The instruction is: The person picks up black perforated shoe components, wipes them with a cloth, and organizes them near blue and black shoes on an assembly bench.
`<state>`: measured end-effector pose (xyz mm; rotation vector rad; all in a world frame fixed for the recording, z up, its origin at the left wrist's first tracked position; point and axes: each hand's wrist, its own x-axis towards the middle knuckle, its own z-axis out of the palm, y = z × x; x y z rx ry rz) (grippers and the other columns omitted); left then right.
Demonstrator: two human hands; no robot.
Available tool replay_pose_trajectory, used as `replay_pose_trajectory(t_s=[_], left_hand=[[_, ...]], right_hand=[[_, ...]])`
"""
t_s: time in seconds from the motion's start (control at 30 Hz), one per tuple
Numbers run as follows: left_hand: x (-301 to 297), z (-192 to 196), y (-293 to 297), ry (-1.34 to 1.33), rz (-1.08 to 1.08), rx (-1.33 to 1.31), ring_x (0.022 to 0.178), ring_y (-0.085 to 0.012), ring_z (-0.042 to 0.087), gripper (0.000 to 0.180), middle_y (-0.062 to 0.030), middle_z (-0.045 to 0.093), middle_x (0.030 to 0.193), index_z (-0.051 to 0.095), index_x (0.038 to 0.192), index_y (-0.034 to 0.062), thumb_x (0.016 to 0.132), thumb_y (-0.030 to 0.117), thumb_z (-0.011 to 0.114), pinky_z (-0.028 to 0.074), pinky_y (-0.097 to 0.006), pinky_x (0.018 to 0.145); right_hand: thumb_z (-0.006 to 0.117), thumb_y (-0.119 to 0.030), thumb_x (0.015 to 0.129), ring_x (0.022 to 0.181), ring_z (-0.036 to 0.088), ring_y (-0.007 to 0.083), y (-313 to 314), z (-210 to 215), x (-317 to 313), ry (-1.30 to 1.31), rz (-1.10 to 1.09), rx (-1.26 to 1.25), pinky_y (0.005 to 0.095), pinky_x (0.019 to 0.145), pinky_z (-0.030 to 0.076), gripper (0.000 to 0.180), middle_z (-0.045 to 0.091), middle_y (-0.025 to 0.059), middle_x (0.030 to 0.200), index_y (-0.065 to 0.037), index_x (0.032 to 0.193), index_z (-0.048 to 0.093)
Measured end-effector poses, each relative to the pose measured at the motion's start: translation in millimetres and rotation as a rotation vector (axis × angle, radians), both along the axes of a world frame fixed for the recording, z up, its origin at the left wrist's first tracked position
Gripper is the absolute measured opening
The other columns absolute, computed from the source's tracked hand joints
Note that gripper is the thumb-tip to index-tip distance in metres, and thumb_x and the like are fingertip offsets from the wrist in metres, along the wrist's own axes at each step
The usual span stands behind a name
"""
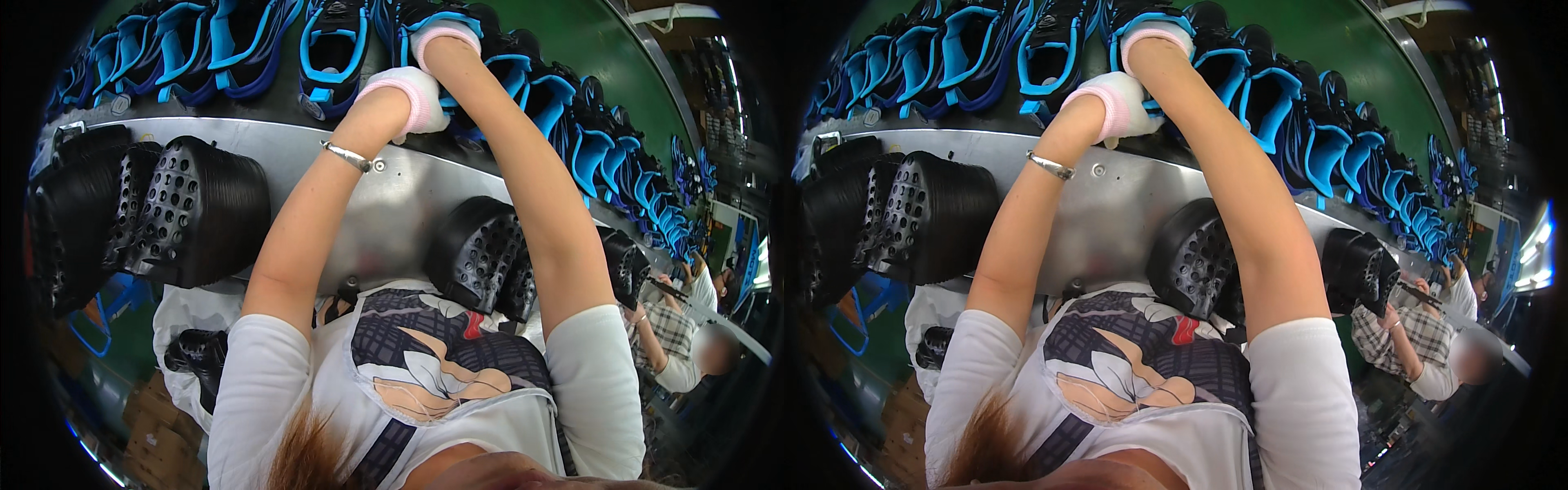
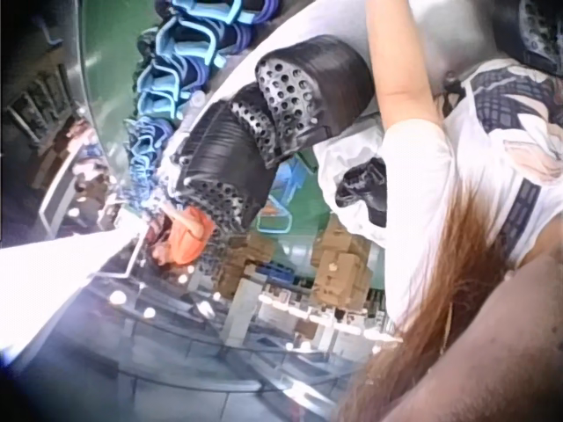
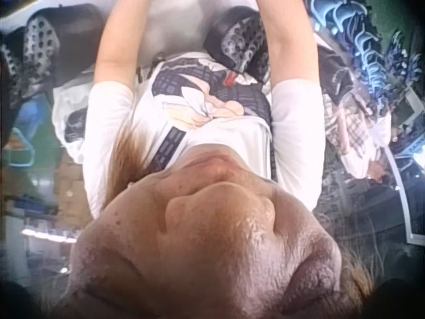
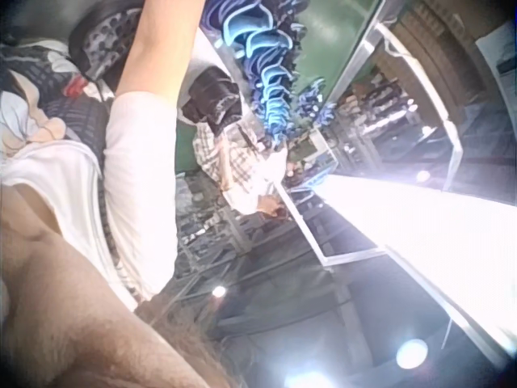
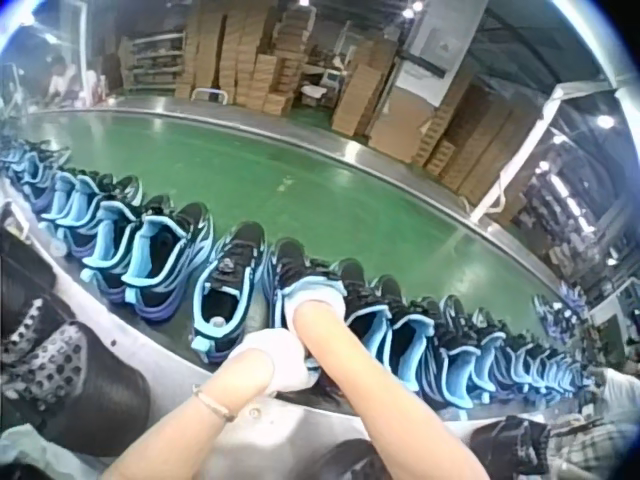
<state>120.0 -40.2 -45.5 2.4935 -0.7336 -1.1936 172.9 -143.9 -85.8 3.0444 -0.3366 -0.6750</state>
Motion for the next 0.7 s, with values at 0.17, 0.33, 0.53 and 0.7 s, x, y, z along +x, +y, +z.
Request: replay_pose_trajectory(t_s=[0.17, 0.33, 0.53, 0.7], left_hand=[[-2, -15, -2, -0.09, 0.031, -0.024, 0.069, -0.0235, 0.071, 0.056, -0.0154, 0.071, 0.071, 0.062, 0.123, 0.0006, 0.086, 0.042, 0.06, 0.055, -0.035, 0.076], [11, 6, 22, -0.021, 0.161, -0.237, 0.06, -0.0284, 0.07, 0.06, -0.0203, 0.068, 0.069, 0.066, 0.103, -0.0048, 0.078, 0.05, 0.068, 0.056, -0.033, 0.06], [45, 25, 43, 0.002, 0.26, -0.329, 0.035, -0.015, 0.051, 0.044, -0.0131, 0.061, 0.052, 0.066, 0.07, 0.0072, 0.077, 0.05, 0.072, 0.036, -0.023, 0.036], [53, 40, 49, 0.098, 0.304, -0.409, 0.04, -0.0149, 0.052, 0.052, -0.0207, 0.064, 0.063, 0.068, 0.085, 0.0017, 0.074, 0.052, 0.075, 0.039, -0.023, 0.039]], right_hand=[[0.043, -0.033, 0.096, 0.104, 0.064, 0.0388, -6, 8, -10, -0.075, 0.101, 0.049, 0.0432, 0.094, 0.05, 0.042, 0.065, 0.0234, 0.114, -0.004, 0.119, 0.064], [0.051, -0.037, 0.092, 0.093, 0.066, 0.0368, -9, 65, -77, -0.507, 0.035, 0.587, 0.0398, 0.083, 0.052, 0.04, 0.069, 0.0191, 0.099, -0.005, 0.112, 0.066], [0.056, -0.026, 0.093, 0.089, 0.067, 0.0325, -35, 102, -184, -0.617, -0.073, 0.675, 0.0358, 0.081, 0.051, 0.028, 0.068, 0.0173, 0.096, -0.003, 0.108, 0.066], [0.06, -0.02, 0.092, 0.082, 0.067, 0.0262, -53, 90, -234, -0.525, -0.298, 0.764, 0.0314, 0.076, 0.051, 0.025, 0.068, 0.017, 0.092, -0.002, 0.109, 0.066]])
